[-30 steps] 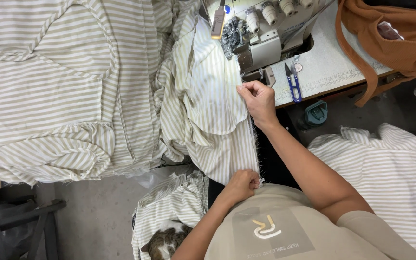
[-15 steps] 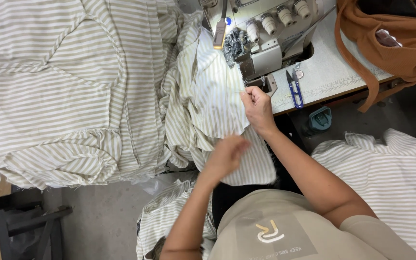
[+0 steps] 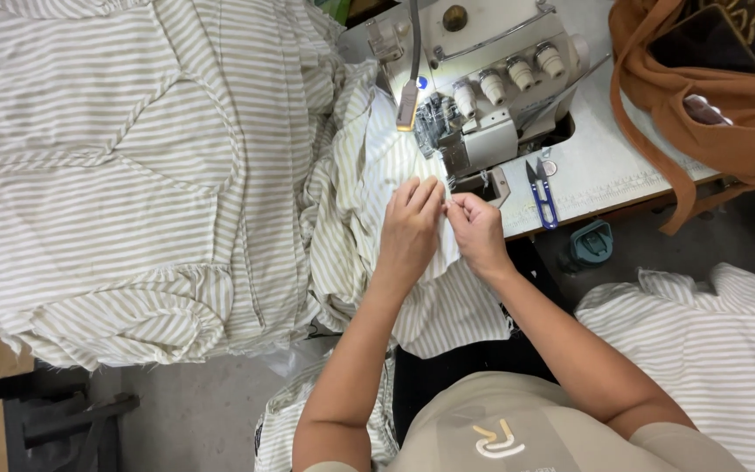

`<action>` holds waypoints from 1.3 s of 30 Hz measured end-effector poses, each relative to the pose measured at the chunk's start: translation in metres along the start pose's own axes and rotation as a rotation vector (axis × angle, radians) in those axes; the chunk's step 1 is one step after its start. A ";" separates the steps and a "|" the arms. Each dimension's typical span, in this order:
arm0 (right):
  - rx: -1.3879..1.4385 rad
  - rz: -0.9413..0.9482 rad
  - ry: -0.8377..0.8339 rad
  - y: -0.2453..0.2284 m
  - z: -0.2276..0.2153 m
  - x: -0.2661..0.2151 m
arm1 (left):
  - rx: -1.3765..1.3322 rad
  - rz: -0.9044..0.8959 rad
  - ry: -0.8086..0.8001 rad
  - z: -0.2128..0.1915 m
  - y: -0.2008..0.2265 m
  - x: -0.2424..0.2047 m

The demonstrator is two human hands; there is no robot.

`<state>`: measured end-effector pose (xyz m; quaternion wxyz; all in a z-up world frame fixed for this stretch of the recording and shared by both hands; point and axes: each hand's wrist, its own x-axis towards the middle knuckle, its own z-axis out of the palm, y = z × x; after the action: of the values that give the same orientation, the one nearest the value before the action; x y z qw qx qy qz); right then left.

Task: Using an overlock sewing machine to join or finish the edges of striped fabric pieces.

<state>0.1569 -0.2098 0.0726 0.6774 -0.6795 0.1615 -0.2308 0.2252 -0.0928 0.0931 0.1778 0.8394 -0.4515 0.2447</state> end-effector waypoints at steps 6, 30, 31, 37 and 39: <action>0.088 0.010 0.039 0.018 0.009 0.035 | 0.050 -0.101 0.035 -0.009 -0.012 0.012; 0.126 0.104 0.038 0.040 0.007 0.043 | -0.508 -1.028 0.174 -0.049 -0.044 -0.027; 0.129 0.097 0.041 0.035 0.006 0.044 | -0.508 -1.020 0.177 -0.051 -0.041 -0.029; 0.125 0.099 0.008 0.037 0.010 0.039 | -0.456 -0.984 -0.295 -0.037 -0.046 -0.037; 0.160 0.100 0.020 0.025 0.009 0.035 | -0.690 -0.776 0.124 -0.046 -0.047 -0.014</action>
<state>0.1935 -0.2216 0.0517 0.7386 -0.6120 0.1829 -0.2157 0.2467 -0.0352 0.1189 0.5478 0.8216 -0.1502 0.0470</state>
